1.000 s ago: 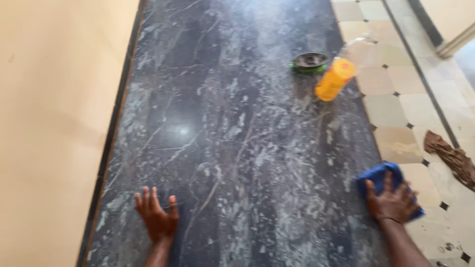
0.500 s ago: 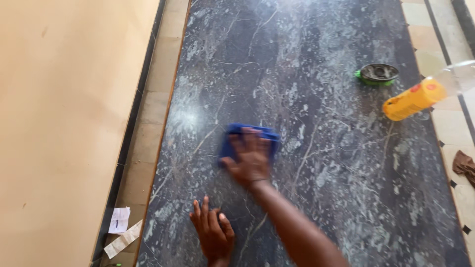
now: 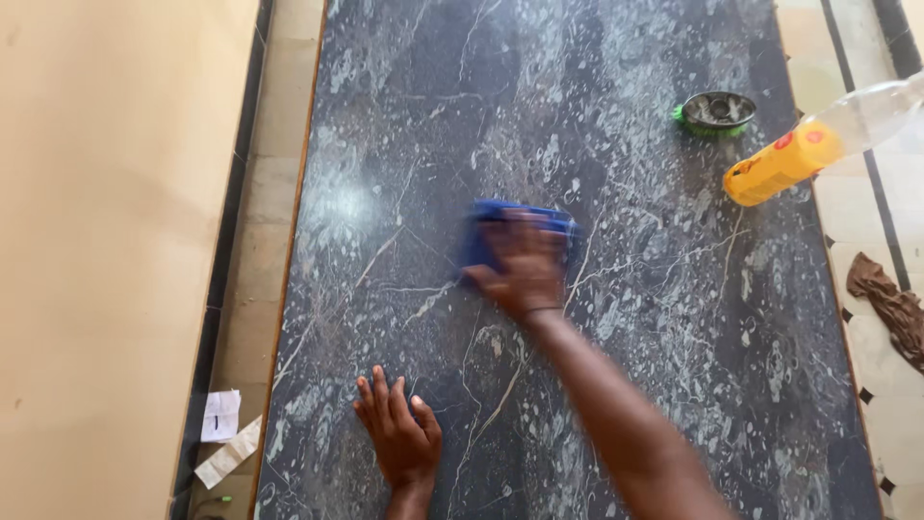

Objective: The person wipes a dark marble tabletop with a blue cloth, moving systematically across the surface. They also wipe the wooden edges and legs of the table. A plastic bottle and a small metal container are present on the table but are not handled.

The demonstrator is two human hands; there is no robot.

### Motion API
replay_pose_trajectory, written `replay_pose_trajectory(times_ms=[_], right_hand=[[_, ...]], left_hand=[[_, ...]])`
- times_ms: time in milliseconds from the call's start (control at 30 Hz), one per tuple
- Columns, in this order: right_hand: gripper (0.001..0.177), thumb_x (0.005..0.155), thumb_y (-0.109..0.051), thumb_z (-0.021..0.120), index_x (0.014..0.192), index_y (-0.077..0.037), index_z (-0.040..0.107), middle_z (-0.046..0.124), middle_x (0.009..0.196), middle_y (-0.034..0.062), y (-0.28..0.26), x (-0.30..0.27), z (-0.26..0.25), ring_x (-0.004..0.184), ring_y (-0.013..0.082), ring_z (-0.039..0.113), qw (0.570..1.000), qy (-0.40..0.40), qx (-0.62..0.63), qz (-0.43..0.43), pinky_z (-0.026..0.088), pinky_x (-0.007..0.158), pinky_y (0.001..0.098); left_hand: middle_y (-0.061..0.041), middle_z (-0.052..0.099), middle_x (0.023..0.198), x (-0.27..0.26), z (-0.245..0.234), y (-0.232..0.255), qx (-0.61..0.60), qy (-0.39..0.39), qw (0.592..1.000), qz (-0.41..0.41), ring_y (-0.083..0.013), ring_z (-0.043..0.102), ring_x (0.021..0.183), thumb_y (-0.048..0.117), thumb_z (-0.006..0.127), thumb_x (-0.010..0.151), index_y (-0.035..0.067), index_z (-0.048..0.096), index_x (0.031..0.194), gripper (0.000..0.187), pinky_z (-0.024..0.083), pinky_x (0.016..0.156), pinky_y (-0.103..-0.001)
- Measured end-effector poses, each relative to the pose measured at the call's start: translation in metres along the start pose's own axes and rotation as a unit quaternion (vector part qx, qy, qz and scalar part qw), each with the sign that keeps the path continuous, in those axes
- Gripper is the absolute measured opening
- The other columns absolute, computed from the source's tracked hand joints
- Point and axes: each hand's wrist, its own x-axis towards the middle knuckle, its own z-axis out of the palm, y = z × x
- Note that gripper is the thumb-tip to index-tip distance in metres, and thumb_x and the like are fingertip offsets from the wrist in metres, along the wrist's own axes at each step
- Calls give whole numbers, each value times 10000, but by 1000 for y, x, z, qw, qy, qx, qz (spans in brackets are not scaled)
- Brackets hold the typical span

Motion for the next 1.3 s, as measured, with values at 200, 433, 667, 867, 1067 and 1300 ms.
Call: replay_pose_trajectory(times_ms=[200,433,667,867,1067,1300], right_hand=[[858,952,-798,311,1641,-287,289,194,1713,163,281,-144,-67,1566,423,151,934,30,-120,334,89,1240,603],[943,977,-748,388,1647,-87,325,327,1622,286,180,-178,-24,1504,491,283,943,85,-172,272,227,1164,603],[804,903,-678,605,1574,-270,432,192,1702,185,-92,-189,-27,1570,428,94,998,-5,39,-41,34,1236,600],[824,838,-778,537,1505,-295,510,219,1669,145,21,-303,-62,1545,376,121,999,32,-30,31,100,1204,575],[857,893,-786,376,1632,-355,330,256,1708,165,265,-423,-113,1560,446,233,900,29,-181,396,216,1191,655],[855,940,-782,332,1633,-283,284,226,1691,239,237,-353,-97,1531,495,154,916,42,-167,362,113,1183,661]], left_hand=[[-252,415,1573,5,2,7,34,3,999,-2,-464,263,1531,278,453,967,0,574,1327,471,181,1230,-646],[-271,422,1583,4,-3,7,3,32,999,18,-497,271,1534,312,434,1015,-55,501,1461,582,186,1228,-676],[-271,468,1549,-3,-7,-1,-124,115,982,89,-490,342,1526,283,363,1090,-70,478,1461,525,233,1274,-612],[-214,538,1510,-55,-28,-38,-102,75,987,95,-408,386,1533,261,387,1067,-13,561,1370,444,230,1303,-583],[-227,426,1583,-91,-34,-25,-24,-49,993,102,-410,260,1549,316,490,931,-17,539,1389,568,193,1260,-544],[-245,381,1587,-59,8,41,-15,-57,989,137,-411,208,1546,321,522,904,-10,516,1399,596,147,1270,-521]])
